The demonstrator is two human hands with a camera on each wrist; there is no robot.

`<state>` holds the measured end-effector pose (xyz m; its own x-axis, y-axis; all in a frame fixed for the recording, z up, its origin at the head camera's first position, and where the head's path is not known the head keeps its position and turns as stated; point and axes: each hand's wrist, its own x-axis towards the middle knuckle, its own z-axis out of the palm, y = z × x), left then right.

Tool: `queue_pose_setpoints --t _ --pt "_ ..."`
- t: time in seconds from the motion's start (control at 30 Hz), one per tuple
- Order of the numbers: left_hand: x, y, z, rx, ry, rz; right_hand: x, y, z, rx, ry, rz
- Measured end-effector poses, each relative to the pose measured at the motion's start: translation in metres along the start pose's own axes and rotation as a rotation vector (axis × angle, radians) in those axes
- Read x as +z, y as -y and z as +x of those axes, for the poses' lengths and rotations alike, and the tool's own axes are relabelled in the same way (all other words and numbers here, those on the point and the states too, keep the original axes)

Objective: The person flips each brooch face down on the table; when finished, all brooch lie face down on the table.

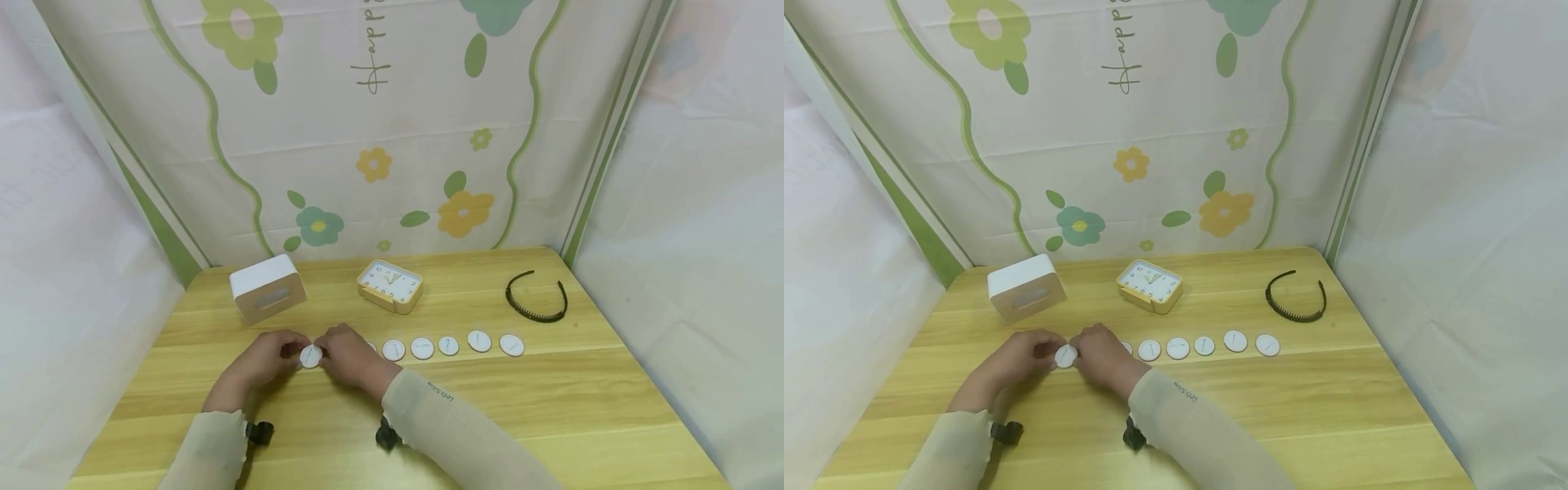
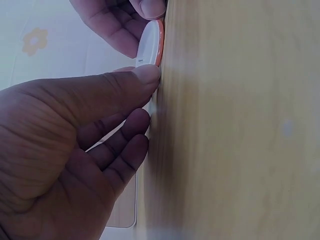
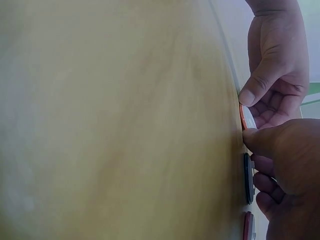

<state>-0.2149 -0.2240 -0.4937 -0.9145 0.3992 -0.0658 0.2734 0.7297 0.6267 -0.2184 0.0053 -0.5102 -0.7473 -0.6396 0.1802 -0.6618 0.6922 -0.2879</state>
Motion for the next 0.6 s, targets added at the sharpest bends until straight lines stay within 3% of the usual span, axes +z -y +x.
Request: queue_pose_setpoints --t 0.33,0.6 --pt "-0.0012 -0.0043 -0.0013 -0.002 0.012 0.031 -0.0022 0.0025 -0.0008 -0.020 0.051 -0.083" --pt "-0.0012 -0.0049 -0.0006 -0.019 0.021 0.038 -0.0042 0.0018 -0.0036 0.018 0.057 -0.044"
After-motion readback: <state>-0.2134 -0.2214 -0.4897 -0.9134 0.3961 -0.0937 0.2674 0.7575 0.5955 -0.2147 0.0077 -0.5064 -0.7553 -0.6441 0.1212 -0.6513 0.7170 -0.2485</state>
